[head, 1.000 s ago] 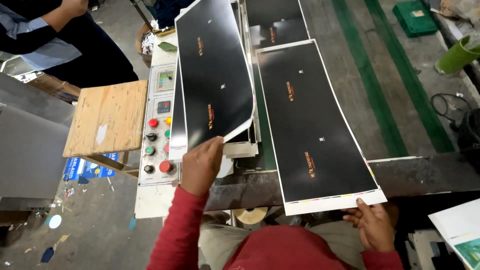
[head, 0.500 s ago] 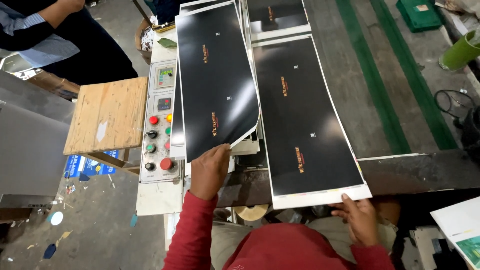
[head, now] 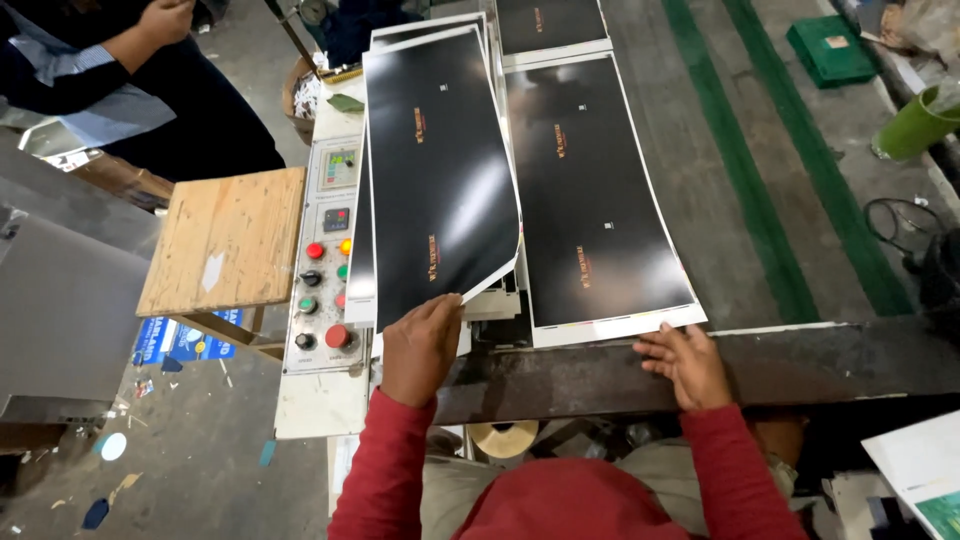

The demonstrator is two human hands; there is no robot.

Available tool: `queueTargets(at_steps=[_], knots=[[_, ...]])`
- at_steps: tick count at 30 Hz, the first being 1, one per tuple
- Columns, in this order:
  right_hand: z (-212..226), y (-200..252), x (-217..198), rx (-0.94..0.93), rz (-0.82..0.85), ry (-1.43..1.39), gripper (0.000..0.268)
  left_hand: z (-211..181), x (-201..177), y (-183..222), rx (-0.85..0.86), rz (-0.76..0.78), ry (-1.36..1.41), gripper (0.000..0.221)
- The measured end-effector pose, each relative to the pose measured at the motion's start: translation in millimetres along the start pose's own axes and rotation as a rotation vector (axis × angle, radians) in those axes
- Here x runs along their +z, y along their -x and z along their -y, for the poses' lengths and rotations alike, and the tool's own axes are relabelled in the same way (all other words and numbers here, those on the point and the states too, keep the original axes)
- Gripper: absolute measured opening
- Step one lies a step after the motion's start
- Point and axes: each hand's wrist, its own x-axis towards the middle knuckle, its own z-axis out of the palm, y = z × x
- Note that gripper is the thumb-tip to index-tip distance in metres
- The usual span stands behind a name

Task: The person places printed paper sheets from a stack onto the conveyor belt of a printing or processing machine.

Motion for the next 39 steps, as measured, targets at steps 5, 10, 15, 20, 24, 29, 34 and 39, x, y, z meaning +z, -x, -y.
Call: queueTargets(at_steps=[5,10,15,20,24,29,34,39], knots=[[-11,25,1,0.115,-0.006,0.058,0.06,-6,-6,-1,0.019,-0.044,0.028,0.015],[-9,46,43,0.145,0.155,0.147,0.059,-17,45,20,0.124,0.025,0.096,0.015],[12,58,89,0.058,0.411,0.158,0.052,-53,81,38,0.201,0.072,0.091,0.016],[-7,48,84,0.12,0.308,-0.136,0.03,-72,70,38,0.224,0.269,0.131,0.031],[-4,51,57,0.049,0.225,-0.157,0.024,-25,76,38,0.199,0.262,0.076,0.034],[-4,62,12,-0.03,0.045,-0.147,0.02,86,101,47,-0.019,0.217,-0.157,0.023],[-7,73,-34,-0.046,-0.045,-0.129,0.021,79,42,4,0.055,0.342,-0.232,0.074],[-13,86,-60,0.001,-0.144,-0.118,0.024,97,48,2,0.056,0.56,-0.373,0.091]])
